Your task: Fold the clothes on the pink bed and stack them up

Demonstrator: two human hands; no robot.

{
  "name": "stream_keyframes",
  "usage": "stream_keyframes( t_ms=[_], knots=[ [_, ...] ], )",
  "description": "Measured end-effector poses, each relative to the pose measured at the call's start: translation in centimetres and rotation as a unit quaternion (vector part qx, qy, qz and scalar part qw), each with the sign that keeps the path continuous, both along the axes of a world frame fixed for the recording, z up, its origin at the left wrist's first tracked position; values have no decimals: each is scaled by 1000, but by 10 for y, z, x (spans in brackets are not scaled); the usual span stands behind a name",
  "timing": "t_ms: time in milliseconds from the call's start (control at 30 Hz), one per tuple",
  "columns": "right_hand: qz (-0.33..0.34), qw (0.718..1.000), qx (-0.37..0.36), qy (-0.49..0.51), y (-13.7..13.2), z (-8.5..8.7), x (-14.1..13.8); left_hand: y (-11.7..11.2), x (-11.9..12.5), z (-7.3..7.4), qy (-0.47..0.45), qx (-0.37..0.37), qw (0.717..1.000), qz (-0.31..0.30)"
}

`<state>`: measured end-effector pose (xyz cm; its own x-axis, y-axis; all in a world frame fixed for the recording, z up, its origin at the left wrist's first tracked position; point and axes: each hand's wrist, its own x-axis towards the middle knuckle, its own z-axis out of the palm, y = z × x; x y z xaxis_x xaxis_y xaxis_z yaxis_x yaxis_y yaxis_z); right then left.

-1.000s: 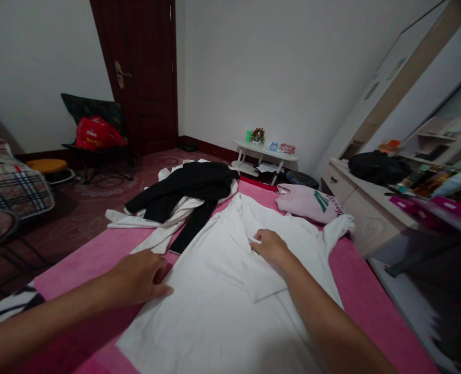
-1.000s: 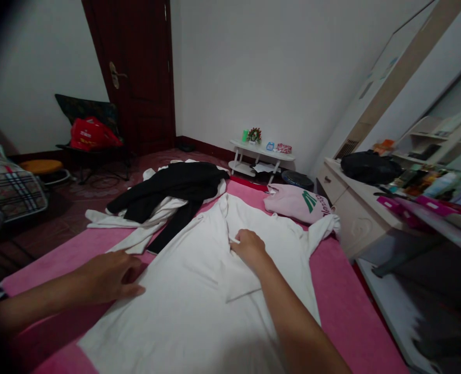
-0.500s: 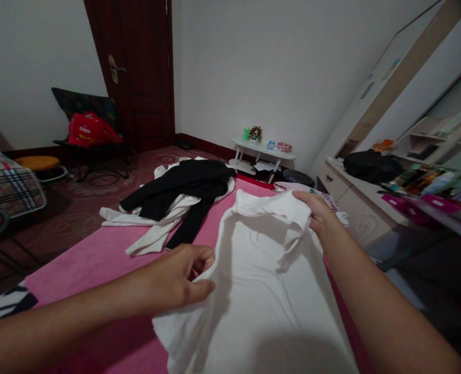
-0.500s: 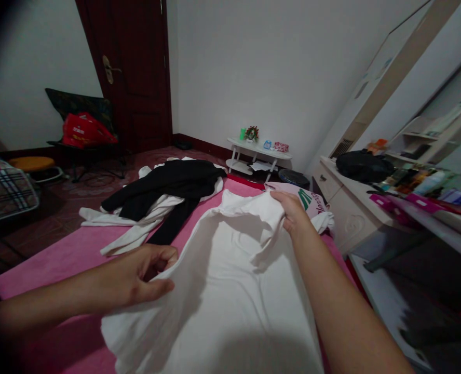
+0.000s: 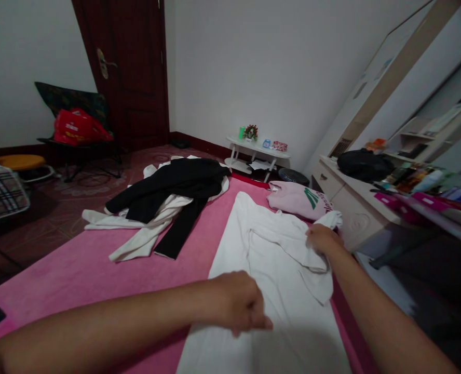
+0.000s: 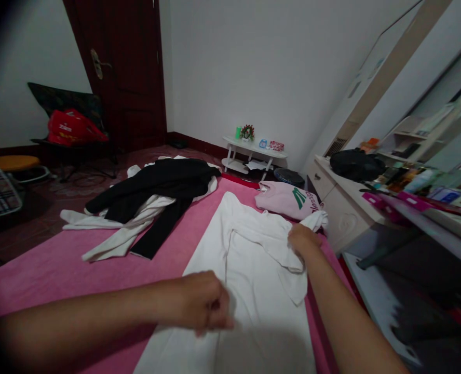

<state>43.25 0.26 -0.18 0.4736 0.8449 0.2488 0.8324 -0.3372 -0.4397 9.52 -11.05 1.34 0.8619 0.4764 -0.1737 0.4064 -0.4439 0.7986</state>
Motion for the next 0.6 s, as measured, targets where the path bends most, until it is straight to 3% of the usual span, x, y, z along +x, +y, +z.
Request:
stream_keyframes(
  t_ms=[33,100,167,233,333,467,600],
  knots=[
    [-25,998,-35,-38,2,1,-4,12,7,-1,5,85,995,59],
    [-40,988,-94,-113,9,2,-17,37,18,-9,4,241,955,172],
    [-1,982,-104,-159,17,-3,-36,59,27,-25,-3,317,915,248],
    [52,985,-79,-147,28,-12,-55,72,32,-43,-1,337,900,276],
    [76,989,-72,-100,44,-31,-75,76,33,-60,3,343,901,265],
    [76,994,-61,-59,56,-47,-83,72,31,-56,0,354,896,269],
    [28,998,27,-58,51,-48,-78,75,31,-51,-9,321,902,288]
  ],
)
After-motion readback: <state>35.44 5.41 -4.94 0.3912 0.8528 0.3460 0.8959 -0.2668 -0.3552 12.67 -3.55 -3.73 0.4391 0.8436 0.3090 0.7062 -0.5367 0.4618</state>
